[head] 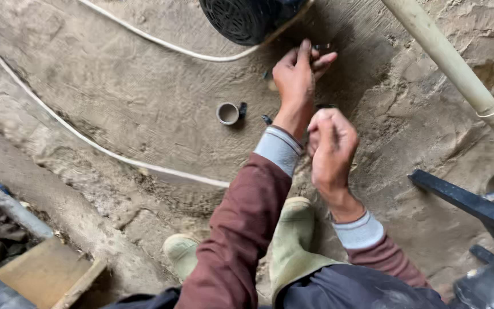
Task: The person strips the outer insulation from a white cable using a utility knife, exposes the inner wires, and wraps the connection with black electrical tape. The person handles the cable and tape by hand while seated on the ground.
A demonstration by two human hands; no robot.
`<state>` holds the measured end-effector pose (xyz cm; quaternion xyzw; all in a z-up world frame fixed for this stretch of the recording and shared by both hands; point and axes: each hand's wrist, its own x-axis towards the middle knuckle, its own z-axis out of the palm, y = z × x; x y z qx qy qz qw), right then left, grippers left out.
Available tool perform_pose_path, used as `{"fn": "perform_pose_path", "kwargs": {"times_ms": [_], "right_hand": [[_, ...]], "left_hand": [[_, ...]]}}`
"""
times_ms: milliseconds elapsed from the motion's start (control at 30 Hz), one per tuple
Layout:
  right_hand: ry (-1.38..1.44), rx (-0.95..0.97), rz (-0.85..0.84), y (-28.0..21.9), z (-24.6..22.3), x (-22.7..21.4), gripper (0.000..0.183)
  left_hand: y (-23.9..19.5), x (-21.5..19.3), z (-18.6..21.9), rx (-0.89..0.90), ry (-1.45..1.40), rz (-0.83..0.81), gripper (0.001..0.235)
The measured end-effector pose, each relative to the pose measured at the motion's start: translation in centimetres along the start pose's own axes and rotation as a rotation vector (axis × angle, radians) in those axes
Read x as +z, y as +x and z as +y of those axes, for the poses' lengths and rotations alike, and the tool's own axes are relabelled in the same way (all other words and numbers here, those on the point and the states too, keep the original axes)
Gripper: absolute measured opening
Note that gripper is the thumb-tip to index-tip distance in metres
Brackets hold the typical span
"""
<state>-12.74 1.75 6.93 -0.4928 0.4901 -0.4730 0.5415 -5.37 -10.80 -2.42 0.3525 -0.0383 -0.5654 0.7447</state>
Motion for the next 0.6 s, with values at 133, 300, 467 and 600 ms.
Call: {"fn": "perform_pose_path", "kwargs": {"times_ms": [133,300,467,600], "right_hand": [[0.257,-0.067,-0.058,-1.1,-1.1,-2.3,0.027],[0.235,-0.147,-0.133,-0.6,-1.0,-1.0,0.03],[0.274,-0.14,-0.19,-0.5,-0.6,-1.3,0.026],[0.16,-0.244,-0.207,0.2,-0.6,-2.2,0.02]], "left_hand": [[-2.0,0.2,0.8,-0.032,-0.029,-0.05,0.035],[-3.5,-2.8,4.2,-0.081,0.212,-0.061,0.035],[-4.0,-3.4,4.5,-0.097,0.25,-0.072,0.033],[-5.0,-3.7,4.6,-0.068,0.239,-0.123,0.032]]}}
